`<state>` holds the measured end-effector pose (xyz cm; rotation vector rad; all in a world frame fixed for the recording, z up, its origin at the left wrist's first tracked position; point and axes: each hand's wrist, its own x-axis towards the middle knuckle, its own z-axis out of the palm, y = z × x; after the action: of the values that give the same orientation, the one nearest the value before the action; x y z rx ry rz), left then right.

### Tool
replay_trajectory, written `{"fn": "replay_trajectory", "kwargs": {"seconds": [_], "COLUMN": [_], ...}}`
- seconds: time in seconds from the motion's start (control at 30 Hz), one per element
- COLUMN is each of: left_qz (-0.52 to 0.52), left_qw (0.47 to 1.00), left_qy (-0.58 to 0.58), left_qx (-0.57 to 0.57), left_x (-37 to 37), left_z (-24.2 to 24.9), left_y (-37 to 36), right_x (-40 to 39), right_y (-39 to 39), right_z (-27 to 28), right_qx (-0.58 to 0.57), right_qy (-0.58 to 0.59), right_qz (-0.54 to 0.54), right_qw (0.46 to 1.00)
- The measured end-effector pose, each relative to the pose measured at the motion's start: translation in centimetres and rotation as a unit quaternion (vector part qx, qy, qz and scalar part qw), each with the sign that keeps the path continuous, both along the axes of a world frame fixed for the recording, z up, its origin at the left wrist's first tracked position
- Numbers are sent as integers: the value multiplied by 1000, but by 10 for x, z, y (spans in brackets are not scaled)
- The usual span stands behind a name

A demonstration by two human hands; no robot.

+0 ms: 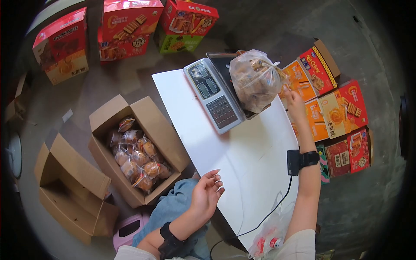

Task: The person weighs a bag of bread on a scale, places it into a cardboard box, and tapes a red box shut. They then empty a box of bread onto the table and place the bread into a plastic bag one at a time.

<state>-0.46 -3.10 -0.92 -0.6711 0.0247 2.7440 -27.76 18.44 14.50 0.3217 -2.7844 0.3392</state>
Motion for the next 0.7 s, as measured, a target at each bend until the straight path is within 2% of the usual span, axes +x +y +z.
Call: {"fn": "replay_trajectory", "kwargs": {"seconds": [0.07,0.13,0.27,0.33,0.37,0.53,0.6,0.7], "left_qz": [0,-1,6,3,4,11,5,9], "left_qw": [1000,1000,1000,999,999,997,997,996], "left_qy": [-2,-10,-10,-18,-20,-38,-49,-52], "left_qx": [3,19,21,32,47,60,62,68], "left_x": [0,-1,-3,-6,-8,-15,-17,-18], "left_z": [1,1,-2,-2,-4,-6,-4,-8], "left_y": [0,-1,0,-1,-1,-2,-2,0], "right_x": [-17,-32,-55,-76,-91,-125,-133,-149], "right_y": [-4,-12,-39,-48,-49,-55,-58,-55], "right_z": [12,24,28,24,22,14,13,15], "right_qx": [-6,46,84,181,175,180,192,222], "right_qy": [44,40,88,91,94,-31,-47,-111], "right_qz": [-5,-106,-124,-154,-149,-146,-144,-70], "right_qw": [999,993,985,967,969,972,970,966]}}
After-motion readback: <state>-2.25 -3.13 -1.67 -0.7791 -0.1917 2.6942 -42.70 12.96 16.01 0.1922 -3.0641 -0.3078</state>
